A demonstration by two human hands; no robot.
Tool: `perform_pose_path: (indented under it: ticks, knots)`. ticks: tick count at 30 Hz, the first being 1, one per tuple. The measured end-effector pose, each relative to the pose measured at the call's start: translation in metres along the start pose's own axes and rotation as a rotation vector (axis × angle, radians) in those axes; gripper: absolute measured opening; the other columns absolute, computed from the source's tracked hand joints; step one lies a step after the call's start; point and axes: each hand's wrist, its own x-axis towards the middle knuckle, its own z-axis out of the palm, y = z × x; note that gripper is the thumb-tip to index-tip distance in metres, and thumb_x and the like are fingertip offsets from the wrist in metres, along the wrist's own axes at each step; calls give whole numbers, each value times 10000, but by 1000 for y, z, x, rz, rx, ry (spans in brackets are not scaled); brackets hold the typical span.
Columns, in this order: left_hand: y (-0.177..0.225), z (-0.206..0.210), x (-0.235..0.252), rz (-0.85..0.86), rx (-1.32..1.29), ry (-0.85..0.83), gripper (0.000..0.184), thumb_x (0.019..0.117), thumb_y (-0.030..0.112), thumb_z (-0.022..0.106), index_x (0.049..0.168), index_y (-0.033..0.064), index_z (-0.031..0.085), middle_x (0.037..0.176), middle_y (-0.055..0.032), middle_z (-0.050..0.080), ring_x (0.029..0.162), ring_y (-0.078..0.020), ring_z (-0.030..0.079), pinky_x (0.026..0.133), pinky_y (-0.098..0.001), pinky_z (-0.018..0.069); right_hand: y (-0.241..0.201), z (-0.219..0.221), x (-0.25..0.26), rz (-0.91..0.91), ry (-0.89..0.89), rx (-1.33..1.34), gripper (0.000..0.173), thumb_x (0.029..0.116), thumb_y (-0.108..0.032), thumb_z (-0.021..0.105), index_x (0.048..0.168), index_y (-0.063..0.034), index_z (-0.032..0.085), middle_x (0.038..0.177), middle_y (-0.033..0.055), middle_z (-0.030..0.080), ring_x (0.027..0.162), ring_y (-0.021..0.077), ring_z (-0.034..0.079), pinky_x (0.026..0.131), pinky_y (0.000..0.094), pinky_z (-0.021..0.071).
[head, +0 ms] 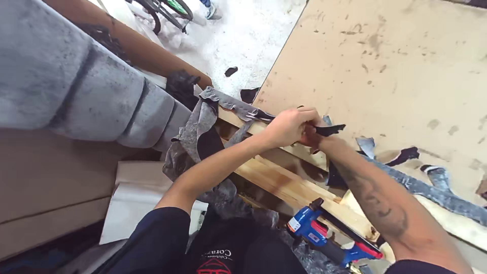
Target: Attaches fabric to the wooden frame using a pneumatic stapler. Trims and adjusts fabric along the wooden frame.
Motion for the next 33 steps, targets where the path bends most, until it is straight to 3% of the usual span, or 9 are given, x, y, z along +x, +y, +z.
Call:
perform_pose_path:
  ticks: [3, 6, 11, 14, 19, 24, 26, 29, 33]
  knots:
    - [5, -28, -26, -62, -51, 58, 251, 934, 21, 706, 1180, 24, 655, 1200, -105, 663, 1015, -178, 687, 904, -382, 605, 56, -6, 54, -306, 2, -466, 355, 847, -192, 823, 1135, -41, 682, 987, 158, 702, 894, 287, 685, 791, 538, 559]
    - [4, -69, -72, -501, 289, 83, 452, 965, 299, 718, 1347, 101, 579, 1358, -112, 602, 1062, -261, 689, 902, -484, 596, 87, -6, 100, -383, -9, -791, 546, 743, -436, 875, 1089, -64, 677, 1003, 189, 670, 919, 393, 679, 745, 661, 546]
    - [-26, -57, -142, -967, 568, -124, 779, 965, 704, 491, 1198, -17, 672, 1198, -237, 687, 1204, -424, 621, 1021, -615, 470, 82, 8, 107, -429, 3, -838, 200, 803, -169, 824, 894, -33, 710, 872, 188, 681, 886, 389, 679, 783, 627, 529]
    - [-35, -46, -154, -857, 406, -105, 515, 1008, 484, 601, 1192, 11, 687, 1166, -187, 708, 1191, -353, 629, 1073, -546, 447, 85, 2, 106, -447, 21, -839, 166, 833, -163, 816, 853, -42, 704, 821, 167, 688, 836, 362, 690, 760, 611, 537]
    - [-46, -85, -146, -680, -385, 262, 375, 1104, 310, 464, 1123, -1, 674, 792, -87, 657, 689, -191, 670, 713, -407, 618, 87, 4, 108, -344, -37, -860, 431, 736, -352, 845, 968, -37, 664, 935, 178, 612, 874, 370, 637, 723, 594, 525]
    - [-42, -127, -92, -706, -745, 357, 315, 1087, 359, 490, 976, 95, 623, 574, 69, 401, 453, -56, 383, 443, -222, 374, 76, 11, 118, -389, -18, -846, 240, 823, -273, 804, 902, -72, 699, 888, 151, 692, 917, 345, 677, 848, 593, 519]
    - [-40, -139, -75, -716, -715, 462, 313, 1076, 338, 517, 972, 79, 660, 644, 56, 511, 535, -46, 480, 505, -225, 435, 80, 4, 119, -419, -18, -805, 213, 825, -244, 802, 868, -68, 691, 856, 146, 686, 877, 336, 675, 813, 587, 520]
    - [-57, -151, -59, -766, -734, 606, 320, 1072, 322, 535, 1063, 32, 670, 864, -50, 678, 796, -145, 672, 763, -357, 593, 97, -13, 116, -354, -31, -818, 463, 761, -415, 825, 982, -40, 666, 960, 186, 624, 917, 381, 644, 762, 616, 529]
    - [-70, -149, -42, -668, -714, 549, 332, 1094, 284, 486, 963, 58, 692, 618, 75, 502, 520, -24, 441, 520, -189, 409, 98, -2, 101, -369, 63, -898, 772, 634, -709, 801, 1071, -84, 678, 1064, 168, 618, 1012, 386, 626, 802, 623, 515]
